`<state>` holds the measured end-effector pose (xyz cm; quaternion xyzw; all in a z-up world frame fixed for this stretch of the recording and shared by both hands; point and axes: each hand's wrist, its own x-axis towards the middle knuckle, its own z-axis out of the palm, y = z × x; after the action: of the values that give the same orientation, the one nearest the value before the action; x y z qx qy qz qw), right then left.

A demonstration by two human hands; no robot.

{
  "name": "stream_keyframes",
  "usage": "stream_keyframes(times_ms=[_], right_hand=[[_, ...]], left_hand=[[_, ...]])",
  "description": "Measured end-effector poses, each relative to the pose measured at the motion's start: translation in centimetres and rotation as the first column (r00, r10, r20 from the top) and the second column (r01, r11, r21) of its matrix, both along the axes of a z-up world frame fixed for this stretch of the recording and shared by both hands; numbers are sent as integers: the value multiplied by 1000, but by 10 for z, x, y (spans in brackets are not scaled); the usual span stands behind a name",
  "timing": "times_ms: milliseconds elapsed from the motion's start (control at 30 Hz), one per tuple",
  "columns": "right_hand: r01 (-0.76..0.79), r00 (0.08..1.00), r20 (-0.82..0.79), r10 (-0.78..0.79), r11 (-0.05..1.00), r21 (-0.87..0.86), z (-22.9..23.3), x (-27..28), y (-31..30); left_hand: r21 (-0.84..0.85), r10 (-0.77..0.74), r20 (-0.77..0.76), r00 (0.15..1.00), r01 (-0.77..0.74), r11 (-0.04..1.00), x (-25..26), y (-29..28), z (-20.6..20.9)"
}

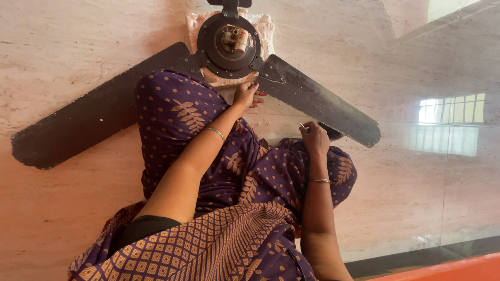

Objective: The person sits on the floor and attaches fan blades to the motor housing. They align each blade, insert screws, and tighten them with a screwdriver. The person handles the fan blades and the central motor housing throughout the clip.

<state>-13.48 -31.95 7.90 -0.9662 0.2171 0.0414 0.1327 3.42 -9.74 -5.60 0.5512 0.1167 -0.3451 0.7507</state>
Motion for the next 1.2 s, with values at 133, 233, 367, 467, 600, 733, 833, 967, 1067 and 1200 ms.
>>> stream_keyframes(times_ms=[133, 233, 367, 467, 600, 733, 833, 967, 1067, 1200], right_hand=[[8, 1000, -4, -8, 1000, 7, 0, 0, -1], [2, 1000, -8, -2, 1000, 2, -1, 0, -1], [10, 1000, -11, -10, 1000, 3, -2, 1, -2], [0, 1000, 11, 0, 1000, 2, -2, 1, -1], [18, 1000, -5, -18, 1000, 15, -2, 0, -2], [12, 1000, -6, -12, 1000, 4, -3, -1, -2], [3, 1000, 9, -3, 1000, 6, -3, -1, -2], [23, 1000, -11, -23, 1000, 16, -2, 0, -1], [18, 1000, -13, -18, 1000, 14, -1, -1, -1], [-6, 1000, 7, 6, 1000, -7, -2, -1, -1]], left_hand=[[-8, 6, 9, 1000, -6, 1000, 0, -1, -1], [1, 7, 16, 1000, -7, 1000, -1, -2, -3], [-19, 7, -9, 1000, -7, 1000, 0, -2, -5], [-10, 5, -13, 1000, -5, 1000, 1, -3, -5], [3, 4, -10, 1000, -4, 1000, 0, -4, -7], [2, 11, 8, 1000, -11, 1000, 0, -4, -9], [-3, 2, 17, 1000, -2, 1000, 1, -4, -10], [8, 0, 7, 1000, 0, 1000, 1, -5, -13], [10, 6, 12, 1000, -6, 1000, 0, -6, -16], [1, 15, -4, 1000, -15, 1000, 1, -7, -19]])
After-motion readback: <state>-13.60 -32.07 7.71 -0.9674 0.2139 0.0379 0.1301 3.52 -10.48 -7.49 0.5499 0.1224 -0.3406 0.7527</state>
